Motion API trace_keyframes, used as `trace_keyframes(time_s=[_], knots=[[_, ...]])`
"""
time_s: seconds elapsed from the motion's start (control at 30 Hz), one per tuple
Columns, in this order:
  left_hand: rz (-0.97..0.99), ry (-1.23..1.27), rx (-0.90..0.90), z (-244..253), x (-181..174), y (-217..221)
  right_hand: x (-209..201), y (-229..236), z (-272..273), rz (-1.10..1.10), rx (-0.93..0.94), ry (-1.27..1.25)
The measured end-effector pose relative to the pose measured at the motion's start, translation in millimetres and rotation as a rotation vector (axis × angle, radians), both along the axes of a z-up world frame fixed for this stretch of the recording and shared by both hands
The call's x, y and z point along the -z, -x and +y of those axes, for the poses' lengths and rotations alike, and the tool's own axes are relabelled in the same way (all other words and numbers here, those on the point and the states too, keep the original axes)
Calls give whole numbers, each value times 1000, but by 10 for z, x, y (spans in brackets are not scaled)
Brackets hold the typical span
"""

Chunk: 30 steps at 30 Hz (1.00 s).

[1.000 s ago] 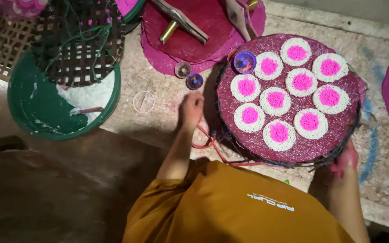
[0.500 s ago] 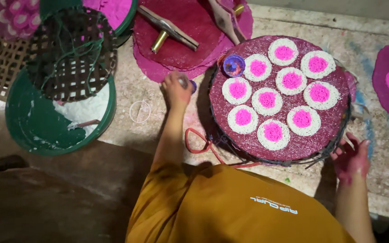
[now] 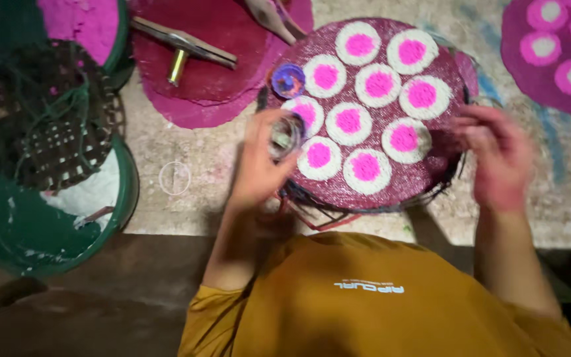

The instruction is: The person assembles pink and white circular items on a perforated tray, then places the tray into a steamer. They later use a wooden tool to scoop pink paste and press it into circular molds on a flat pink surface.

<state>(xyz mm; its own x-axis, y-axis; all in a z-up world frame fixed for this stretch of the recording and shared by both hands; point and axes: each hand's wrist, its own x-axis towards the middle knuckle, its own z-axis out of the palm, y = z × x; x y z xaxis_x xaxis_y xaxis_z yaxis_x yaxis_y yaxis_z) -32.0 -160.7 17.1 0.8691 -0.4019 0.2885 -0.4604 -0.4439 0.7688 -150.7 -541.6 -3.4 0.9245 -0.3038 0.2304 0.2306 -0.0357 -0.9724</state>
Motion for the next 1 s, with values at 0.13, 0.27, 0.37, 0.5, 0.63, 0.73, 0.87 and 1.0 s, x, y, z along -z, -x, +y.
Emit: trace_keyframes(time_s=[0.13,0.27,0.37,0.5,0.63,0.73,0.87,1.0], knots=[[-18,7,395,-547,-444,408,-625,-217,682,196,-323,371],[43,79,405,-728,-468,562,-765,-229,800,250,-392,651],[115,60,291,-618,-375,640,-609,-135,544,325,-269,620],[198,-1,211,-411,-272,759,-342,-24,-74,296,-14,643],[148,12,225,-448,-172,837,-182,133,-497,148,61,522],[53,-78,267,-637,-98,842,-215,198,-615,184,135,450],[-149,-223,318,-974,-59,865,-283,146,-660,167,185,318],[-219,-323,338,-1264,-77,877,-174,-136,-785,113,117,380]])
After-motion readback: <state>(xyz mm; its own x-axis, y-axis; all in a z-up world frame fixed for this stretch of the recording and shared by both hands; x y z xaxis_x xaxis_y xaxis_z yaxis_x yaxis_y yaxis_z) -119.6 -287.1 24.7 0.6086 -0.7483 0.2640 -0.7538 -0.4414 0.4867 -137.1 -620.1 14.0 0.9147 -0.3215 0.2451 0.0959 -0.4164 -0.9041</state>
